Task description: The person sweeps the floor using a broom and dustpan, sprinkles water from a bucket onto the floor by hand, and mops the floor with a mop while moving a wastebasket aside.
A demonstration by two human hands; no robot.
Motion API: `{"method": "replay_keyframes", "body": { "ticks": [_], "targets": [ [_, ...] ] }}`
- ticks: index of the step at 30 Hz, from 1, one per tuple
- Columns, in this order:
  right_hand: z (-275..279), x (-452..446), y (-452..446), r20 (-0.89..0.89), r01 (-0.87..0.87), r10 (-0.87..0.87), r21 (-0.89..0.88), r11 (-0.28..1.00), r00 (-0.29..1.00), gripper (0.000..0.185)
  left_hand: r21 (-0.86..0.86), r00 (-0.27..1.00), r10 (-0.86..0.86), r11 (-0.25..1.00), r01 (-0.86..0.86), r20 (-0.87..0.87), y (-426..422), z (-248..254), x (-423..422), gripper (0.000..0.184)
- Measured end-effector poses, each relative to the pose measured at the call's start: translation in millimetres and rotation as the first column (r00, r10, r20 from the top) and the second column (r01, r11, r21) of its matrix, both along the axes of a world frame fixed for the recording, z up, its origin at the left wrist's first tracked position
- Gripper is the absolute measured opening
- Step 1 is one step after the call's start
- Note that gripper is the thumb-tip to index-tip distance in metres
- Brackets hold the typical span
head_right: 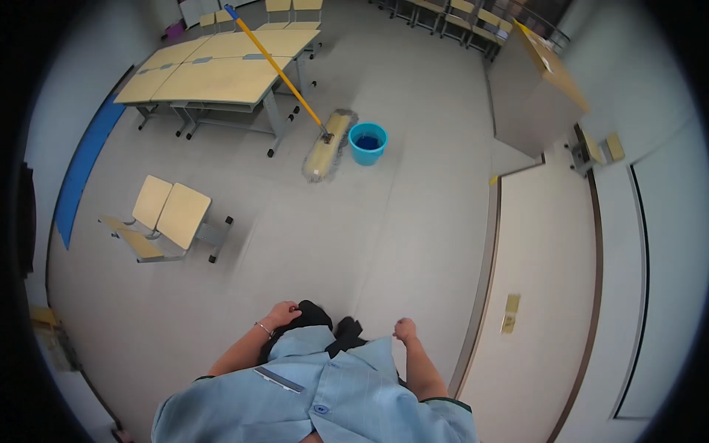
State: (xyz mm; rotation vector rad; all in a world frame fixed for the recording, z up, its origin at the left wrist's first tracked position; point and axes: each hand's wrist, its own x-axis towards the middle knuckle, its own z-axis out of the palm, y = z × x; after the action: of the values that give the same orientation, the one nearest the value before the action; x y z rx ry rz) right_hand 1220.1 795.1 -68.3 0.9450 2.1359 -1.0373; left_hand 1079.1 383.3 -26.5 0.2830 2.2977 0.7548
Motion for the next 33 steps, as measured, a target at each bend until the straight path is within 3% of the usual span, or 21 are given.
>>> {"method": "replay_keyframes", "body": {
  "ticks": [2, 5, 7, 9, 10, 13, 16, 17, 19, 21, 23, 27, 33],
  "targets": [
    [-4.3, -77.4, 22.1, -0.040, 0.135, -0.140, -0.100, 0.986, 0.989, 0.020, 0.025, 0.998, 0.010, 1.000, -0.011, 0.056, 22.7, 2.6, -43.5, 0.036],
    [-42.5, -184.4, 61.2, -0.121, -0.133, 0.132, 0.004, 0.991, 0.984, 0.024, 0.044, 0.988, 0.020, 0.999, -0.027, 0.151, 56.3, -14.0, -104.4, 0.040],
    [-48.0, -246.5, 71.2, -0.062, -0.193, 0.193, -0.004, 0.981, 0.979, 0.025, 0.037, 0.978, -0.114, 0.993, 0.109, 0.177, 78.9, -33.6, -151.0, 0.044],
    [-49.3, -312.5, 71.3, -0.024, -0.174, 0.174, -0.043, 0.984, 0.985, 0.026, 0.012, 0.979, -0.192, 0.981, 0.192, 0.062, 101.0, -51.8, -206.5, 0.048],
    [-52.4, -333.4, 74.0, 0.011, -0.130, 0.132, -0.076, 0.989, 0.991, 0.026, 0.044, 0.980, -0.164, 0.986, 0.160, 0.115, 113.4, -54.4, -244.2, 0.048],
    [-85.0, -407.1, 94.8, -0.022, -0.382, 0.381, -0.023, 0.924, 0.924, 0.026, 0.082, 0.952, -0.120, 0.991, 0.101, 0.281, 151.2, -41.6, -317.1, 0.050],
    [-56.5, -502.9, 105.2, -0.006, -0.099, 0.100, -0.195, 0.976, 0.995, 0.026, 0.005, 0.946, -0.145, 0.989, 0.150, 0.288, 171.5, -45.1, -353.6, 0.048],
    [-43.5, -534.5, 102.7, -0.008, 0.196, -0.208, -0.300, 0.934, 0.978, 0.028, -0.017, 0.945, -0.139, 0.988, 0.151, 0.295, 177.9, -47.0, -362.5, 0.047],
    [-54.1, -594.7, 113.9, 0.083, 0.429, -0.432, -0.385, 0.817, 0.898, 0.034, -0.072, 0.918, -0.107, 0.987, 0.145, 0.382, 186.3, -53.5, -378.1, 0.052],
    [-67.2, -653.0, 125.0, 0.147, 0.506, -0.496, -0.441, 0.741, 0.855, 0.039, -0.155, 0.888, -0.033, 0.981, 0.117, 0.459, 196.8, -48.6, -391.5, 0.059],
    [-100.4, -695.8, 134.7, 0.219, 0.594, -0.563, -0.455, 0.664, 0.797, 0.049, -0.185, 0.877, 0.132, 0.981, -0.050, 0.462, 210.4, -43.4, -400.7, 0.069],
    [-183.5, -801.3, 145.0, 0.304, 0.719, -0.677, -0.492, 0.491, 0.671, 0.065, -0.420, 0.853, 0.381, 0.881, -0.218, 0.356, 266.3, -36.7, -481.9, 0.088],
    [-280.7, -899.5, 119.4, 0.531, 0.885, -0.799, -0.465, 0.003, 0.282, 0.079, -0.551, 0.829, 0.465, 0.799, -0.242, 0.311, 315.9, -93.2, -557.5, 0.085]
  ]
}}
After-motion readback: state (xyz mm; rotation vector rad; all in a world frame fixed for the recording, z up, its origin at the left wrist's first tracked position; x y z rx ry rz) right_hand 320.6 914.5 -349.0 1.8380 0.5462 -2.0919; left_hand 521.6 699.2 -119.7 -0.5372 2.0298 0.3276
